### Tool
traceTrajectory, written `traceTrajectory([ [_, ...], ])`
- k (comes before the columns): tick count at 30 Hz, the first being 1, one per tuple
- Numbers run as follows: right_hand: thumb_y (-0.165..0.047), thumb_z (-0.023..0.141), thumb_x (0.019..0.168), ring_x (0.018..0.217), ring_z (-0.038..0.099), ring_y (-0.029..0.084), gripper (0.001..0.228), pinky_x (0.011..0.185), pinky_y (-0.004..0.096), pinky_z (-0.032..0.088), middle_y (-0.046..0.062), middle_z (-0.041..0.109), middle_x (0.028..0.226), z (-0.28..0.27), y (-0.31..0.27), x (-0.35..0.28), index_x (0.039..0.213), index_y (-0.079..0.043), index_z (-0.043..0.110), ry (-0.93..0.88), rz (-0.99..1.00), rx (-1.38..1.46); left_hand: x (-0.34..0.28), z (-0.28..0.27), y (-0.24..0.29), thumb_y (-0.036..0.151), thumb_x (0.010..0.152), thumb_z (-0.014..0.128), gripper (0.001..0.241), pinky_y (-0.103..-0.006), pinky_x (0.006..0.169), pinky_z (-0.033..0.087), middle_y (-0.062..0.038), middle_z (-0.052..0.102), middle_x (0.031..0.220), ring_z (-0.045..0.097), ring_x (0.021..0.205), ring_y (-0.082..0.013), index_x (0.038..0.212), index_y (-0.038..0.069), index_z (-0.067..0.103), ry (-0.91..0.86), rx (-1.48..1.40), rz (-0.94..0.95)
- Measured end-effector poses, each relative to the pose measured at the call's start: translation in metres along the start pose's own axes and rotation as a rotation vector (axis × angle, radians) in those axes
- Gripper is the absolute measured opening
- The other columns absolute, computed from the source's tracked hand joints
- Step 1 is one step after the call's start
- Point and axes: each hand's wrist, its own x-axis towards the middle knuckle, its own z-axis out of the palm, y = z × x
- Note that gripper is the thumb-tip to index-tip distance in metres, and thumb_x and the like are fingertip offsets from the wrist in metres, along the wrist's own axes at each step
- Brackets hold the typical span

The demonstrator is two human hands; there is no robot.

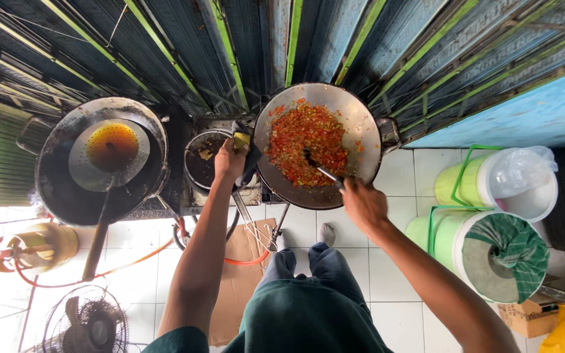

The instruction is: The person adds ingredients from packets and a bag into a large wok containing a mixture of chilies and oil, stirring it with a spoon.

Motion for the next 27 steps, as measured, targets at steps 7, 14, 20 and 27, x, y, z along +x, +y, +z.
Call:
traceTrajectory([
  [7,-0.016,0.065,0.091,0.063,0.068,0.03,0.024,0.047,0.043,0.053,0.007,0.063,0.09,-0.059,0.052,-0.057,0.115,-0.019,0.064,0.107,0.028,-0.188,-0.003,-0.001,0.0,0.036,0.094,0.072,0.033,-0.043,0.08,0.054,-0.016,0.074,0.1,0.072,0.092,-0.0341,0.114,0.011,0.066,0.006,-0.004,-0.001],
  [14,-0.047,0.047,0.109,0.077,0.076,0.033,0.048,0.065,0.046,0.059,0.017,0.074,0.097,-0.088,0.092,-0.027,0.103,-0.005,0.07,-0.275,0.352,-0.257,-0.006,-0.001,0.0,0.036,0.094,0.073,0.033,-0.0436,0.078,0.054,-0.017,0.073,0.098,0.071,0.089,-0.0348,0.11,0.009,0.065,0.02,-0.024,0.024],
  [20,-0.048,0.054,0.101,0.11,0.071,0.042,0.055,0.097,0.049,0.054,0.027,0.075,0.114,-0.019,0.12,0.038,0.106,0.003,0.074,-0.677,0.465,0.141,-0.001,0.002,-0.002,0.035,0.093,0.073,0.032,-0.0406,0.077,0.055,-0.014,0.074,0.097,0.072,0.087,-0.0304,0.111,0.01,0.065,0.004,-0.048,-0.005],
  [27,-0.045,0.047,0.104,0.091,0.075,0.037,0.05,0.082,0.048,0.057,0.02,0.076,0.094,-0.083,0.086,0.028,0.112,-0.001,0.069,-0.547,0.486,-0.018,-0.003,0.002,-0.005,0.035,0.091,0.075,0.036,-0.041,0.077,0.054,-0.016,0.073,0.098,0.071,0.089,-0.0312,0.116,0.01,0.064,0.046,-0.065,0.034],
])
